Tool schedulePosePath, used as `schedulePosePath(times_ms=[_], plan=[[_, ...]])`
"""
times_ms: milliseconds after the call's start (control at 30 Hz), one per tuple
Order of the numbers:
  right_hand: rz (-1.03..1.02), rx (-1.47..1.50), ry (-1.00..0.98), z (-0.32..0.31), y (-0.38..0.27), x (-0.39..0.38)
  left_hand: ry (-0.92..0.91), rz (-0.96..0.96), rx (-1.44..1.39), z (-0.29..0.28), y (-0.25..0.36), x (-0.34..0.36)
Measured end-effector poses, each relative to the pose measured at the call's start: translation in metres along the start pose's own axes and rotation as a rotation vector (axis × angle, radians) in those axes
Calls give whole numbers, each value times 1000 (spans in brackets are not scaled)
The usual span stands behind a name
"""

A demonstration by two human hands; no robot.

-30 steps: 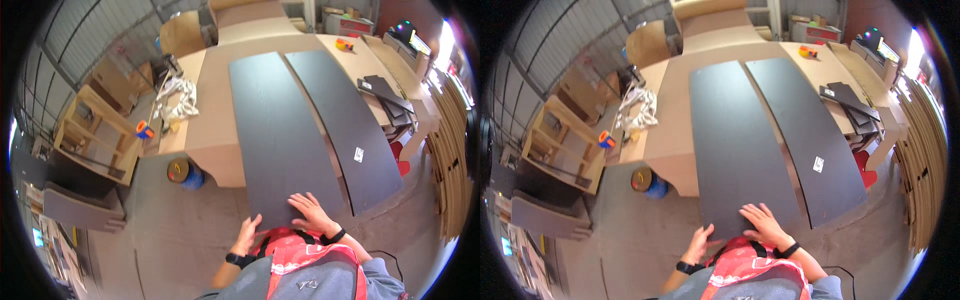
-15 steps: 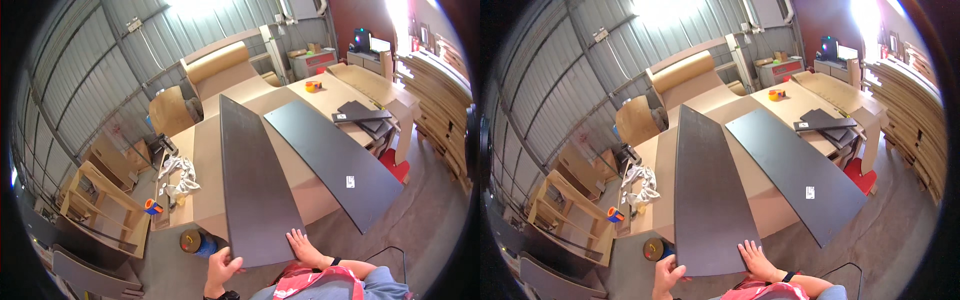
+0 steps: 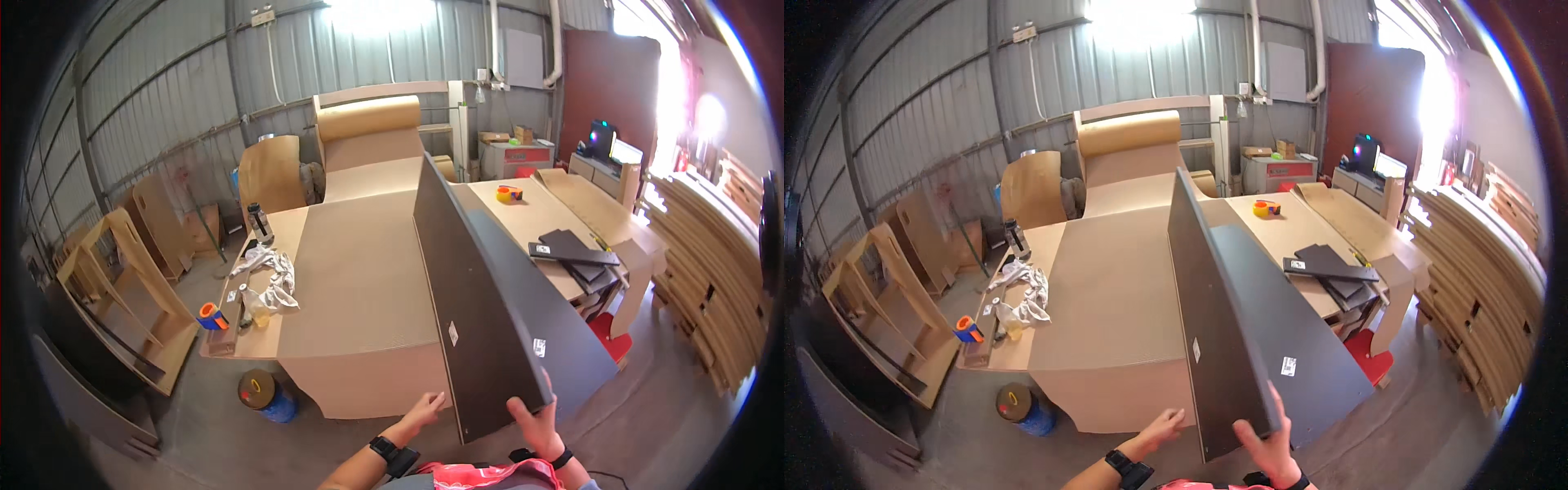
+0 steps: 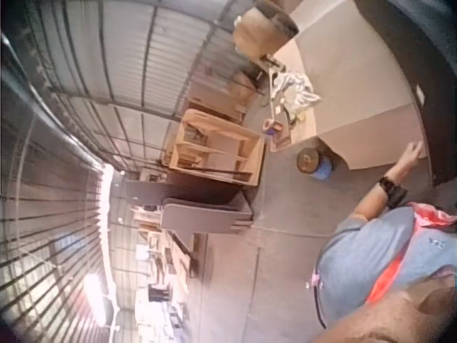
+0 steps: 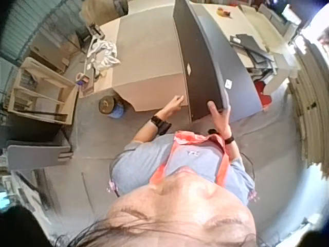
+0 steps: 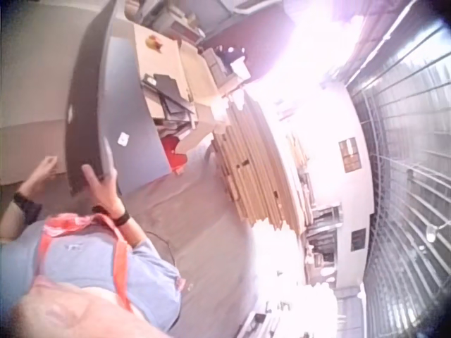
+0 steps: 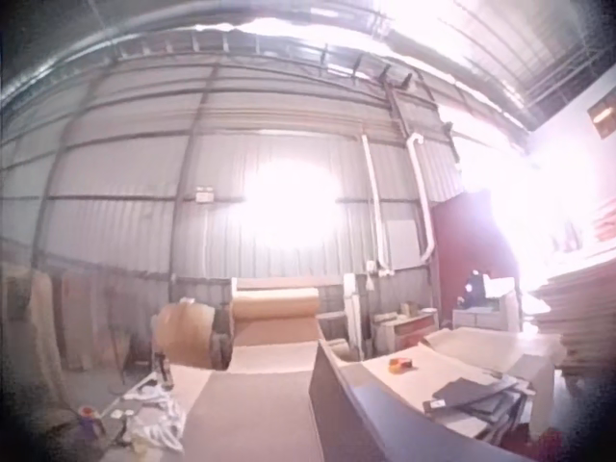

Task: Finishing a wooden panel by trimming edges and cleaning the surface.

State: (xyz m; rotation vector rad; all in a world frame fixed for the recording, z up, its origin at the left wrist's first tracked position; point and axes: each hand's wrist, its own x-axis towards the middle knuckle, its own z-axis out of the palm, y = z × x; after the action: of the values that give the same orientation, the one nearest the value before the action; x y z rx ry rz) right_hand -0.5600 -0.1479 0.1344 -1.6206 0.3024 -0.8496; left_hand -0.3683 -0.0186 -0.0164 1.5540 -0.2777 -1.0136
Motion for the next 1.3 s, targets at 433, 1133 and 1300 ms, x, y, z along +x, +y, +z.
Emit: schedulePosePath(times_ms=[433, 1133, 1300], plan=[[161, 54, -25, -22, -5, -11, 480, -319, -471, 69, -98, 51], [231, 177, -132, -90, 1, 31, 475, -311, -807, 125, -58, 14], [477, 419, -68, -87, 28, -8, 679, -207, -524, 40, -84, -27]])
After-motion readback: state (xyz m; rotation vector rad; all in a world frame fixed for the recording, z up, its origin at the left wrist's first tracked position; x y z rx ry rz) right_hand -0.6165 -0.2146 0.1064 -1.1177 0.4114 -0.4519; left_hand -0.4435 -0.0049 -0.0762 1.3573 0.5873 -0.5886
